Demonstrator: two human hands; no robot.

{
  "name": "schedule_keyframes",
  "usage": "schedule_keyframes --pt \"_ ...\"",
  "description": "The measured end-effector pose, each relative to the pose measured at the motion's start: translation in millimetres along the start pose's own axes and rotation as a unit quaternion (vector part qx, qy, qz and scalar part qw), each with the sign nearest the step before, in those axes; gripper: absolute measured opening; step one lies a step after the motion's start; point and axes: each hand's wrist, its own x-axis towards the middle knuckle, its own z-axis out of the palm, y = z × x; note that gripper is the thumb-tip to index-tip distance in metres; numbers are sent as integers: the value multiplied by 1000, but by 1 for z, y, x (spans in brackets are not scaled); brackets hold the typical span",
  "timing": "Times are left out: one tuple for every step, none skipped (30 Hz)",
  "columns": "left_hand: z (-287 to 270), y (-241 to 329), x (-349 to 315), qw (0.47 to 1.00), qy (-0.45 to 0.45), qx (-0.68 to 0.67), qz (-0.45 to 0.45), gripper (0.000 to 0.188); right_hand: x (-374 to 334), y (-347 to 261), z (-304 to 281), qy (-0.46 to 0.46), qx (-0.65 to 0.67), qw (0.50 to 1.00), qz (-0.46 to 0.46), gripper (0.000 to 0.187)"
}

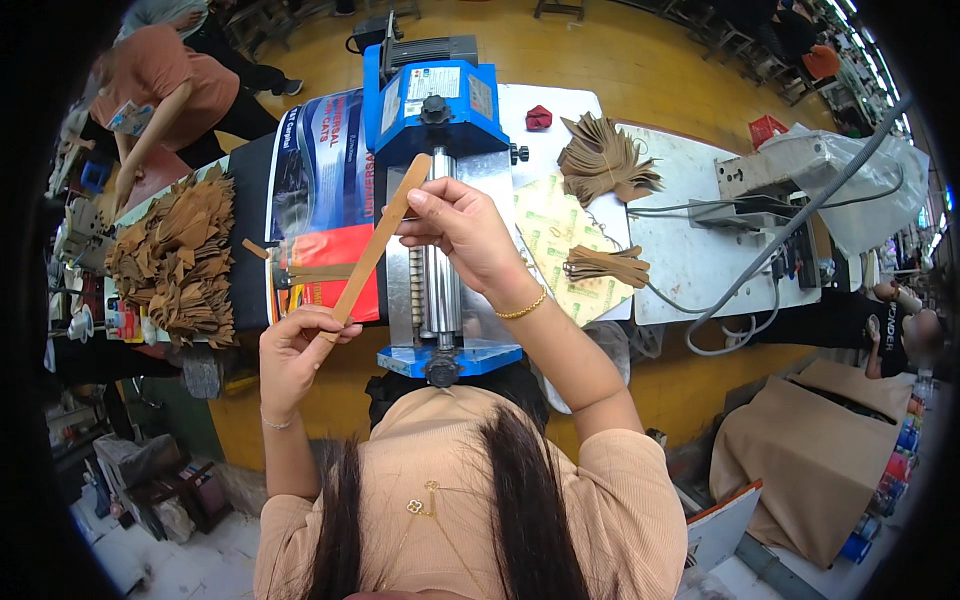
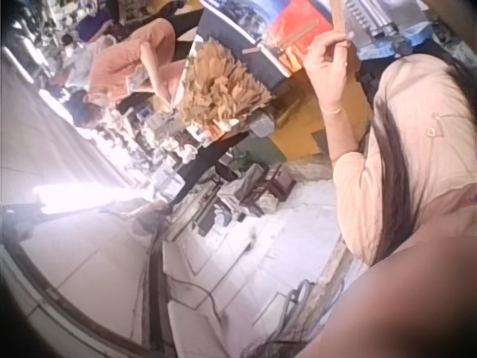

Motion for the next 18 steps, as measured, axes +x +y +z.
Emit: schedule_keyframes --pt "2 -1 0 1000 3 -16 2 11 -2 -2 0 22 -36 999 -17 14" --pt "5 0 -1 1000 1 -8 18 11 -4 -5 -1 15 -45 998 -33 12" --pt "7 1 -2 999 0 -1 35 12 -6 -6 0 11 -32 997 -67 12" --pt "9 2 -2 999 -2 7 53 12 -9 -7 1 7 -18 995 -100 13" --pt "10 4 0 999 -8 15 50 12 -11 -8 2 -1 -1 991 -135 14" --pt "10 7 1 999 -14 23 46 12 -12 -9 3 -4 9 990 -142 17" --pt "10 9 1 999 -20 27 42 13 -14 -10 3 -16 -3 989 -148 18" --pt "12 11 1 1000 -14 3 12 13 -16 -11 4 -31 -11 988 -154 19" --pt "14 13 1 999 -6 -26 -19 13 -18 -11 5 -48 -13 986 -158 19" --pt "17 14 0 997 8 -56 -57 14 -18 -11 6 -70 -36 982 -174 18" --pt "20 14 1 997 18 -71 -33 16 -21 -13 7 -93 -61 981 -161 17" --pt "22 16 1 996 16 -78 -36 20 -24 -16 8 -117 -84 978 -148 16" --pt "23 18 1 995 17 -86 -47 24 -26 -20 9 -142 -107 975 -136 14" --pt "23 21 1 994 6 -97 -51 26 -29 -23 12 -180 -89 972 -120 12" --pt "22 23 1 992 -2 -110 -62 29 -33 -27 15 -173 -116 975 -79 16" --pt "23 25 1 989 -11 -131 -67 32 -38 -31 18 -169 -136 975 -43 20" --pt "24 26 1 988 -10 -136 -76 34 -42 -34 22 -162 -166 973 -6 25" --pt "25 26 1 986 -11 -149 -78 36 -45 -35 26 -148 -204 968 15 26"
